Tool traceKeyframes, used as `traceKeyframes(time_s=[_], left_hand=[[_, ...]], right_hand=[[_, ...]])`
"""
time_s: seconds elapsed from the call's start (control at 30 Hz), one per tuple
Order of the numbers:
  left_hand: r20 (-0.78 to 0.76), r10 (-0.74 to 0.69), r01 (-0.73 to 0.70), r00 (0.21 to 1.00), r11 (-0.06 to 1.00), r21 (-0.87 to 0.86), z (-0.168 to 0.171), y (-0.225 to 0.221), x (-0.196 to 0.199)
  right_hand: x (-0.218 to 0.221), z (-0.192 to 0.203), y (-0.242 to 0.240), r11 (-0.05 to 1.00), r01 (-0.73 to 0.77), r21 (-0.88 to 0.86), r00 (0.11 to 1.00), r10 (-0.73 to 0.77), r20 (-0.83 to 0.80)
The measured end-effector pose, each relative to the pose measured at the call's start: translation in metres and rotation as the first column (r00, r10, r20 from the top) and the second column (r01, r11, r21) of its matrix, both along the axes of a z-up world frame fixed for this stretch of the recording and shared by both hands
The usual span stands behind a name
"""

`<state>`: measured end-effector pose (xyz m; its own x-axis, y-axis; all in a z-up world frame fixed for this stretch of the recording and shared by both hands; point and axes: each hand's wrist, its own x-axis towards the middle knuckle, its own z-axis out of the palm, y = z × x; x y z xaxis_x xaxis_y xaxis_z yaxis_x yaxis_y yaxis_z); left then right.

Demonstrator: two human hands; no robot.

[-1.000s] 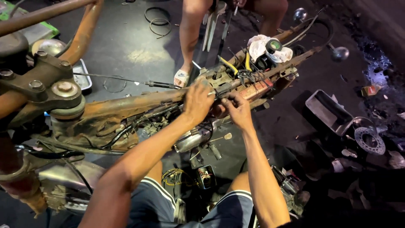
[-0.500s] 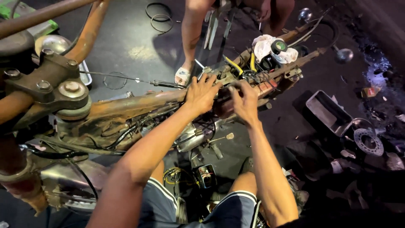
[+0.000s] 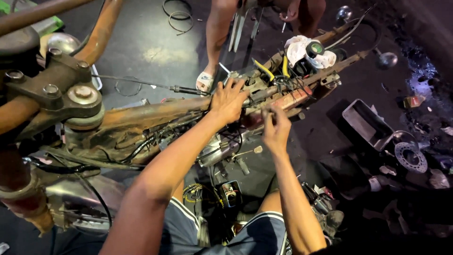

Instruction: Repairing and connecting the wiring harness on a motorcycle frame using pliers and electrical tape.

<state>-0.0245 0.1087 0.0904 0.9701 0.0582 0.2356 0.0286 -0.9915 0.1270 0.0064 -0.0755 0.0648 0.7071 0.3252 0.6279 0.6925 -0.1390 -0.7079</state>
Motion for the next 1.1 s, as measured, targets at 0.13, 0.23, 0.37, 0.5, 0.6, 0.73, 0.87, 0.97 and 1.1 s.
traceKeyframes(time_s=[0.13, 0.23, 0.37, 0.5, 0.6, 0.73, 0.87, 0.97, 1.1], left_hand=[[-0.008, 0.007, -0.007, 1.0, 1.0, 0.027, -0.003, 0.002, 0.003], [-0.023, 0.006, -0.005, 1.0, 0.999, 0.036, -0.002, 0.002, 0.003], [-0.048, 0.007, -0.007, 0.999, 1.0, 0.02, 0.002, 0.003, 0.004], [-0.051, 0.005, -0.004, 0.999, 1.0, 0.018, 0.006, 0.0, 0.0], [-0.054, 0.004, -0.003, 0.999, 1.0, 0.015, 0.017, -0.002, -0.006], [-0.072, -0.02, 0.023, 0.997, 0.999, 0.04, 0.02, -0.001, -0.005], [-0.075, -0.021, 0.024, 0.997, 0.999, 0.037, 0.016, 0.0, -0.007], [-0.051, -0.021, 0.022, 0.998, 0.999, 0.026, 0.013, 0.003, -0.003], [-0.026, -0.028, 0.029, 0.999, 0.998, 0.047, 0.006, 0.003, -0.002]], right_hand=[[-0.02, -0.049, -0.015, 0.998, -0.034, -0.06, 0.992, 0.041, 0.121], [-0.019, -0.071, -0.019, 0.989, -0.098, -0.111, 0.972, 0.12, 0.203], [-0.028, -0.055, -0.016, 0.981, -0.135, -0.141, 0.975, 0.157, 0.158], [-0.039, -0.026, -0.009, 0.983, -0.166, -0.073, 0.984, 0.16, -0.079], [-0.026, -0.019, 0.005, 0.994, -0.029, 0.102, 0.987, 0.044, -0.152], [-0.012, 0.024, 0.025, 0.975, -0.046, 0.217, 0.979, 0.087, -0.185], [-0.001, -0.031, 0.016, 0.988, -0.026, 0.153, 0.978, 0.057, -0.199], [-0.022, -0.079, 0.019, 0.95, 0.008, 0.313, 0.926, 0.111, -0.361], [-0.04, -0.077, 0.037, 0.927, 0.094, 0.362, 0.911, 0.067, -0.408]])
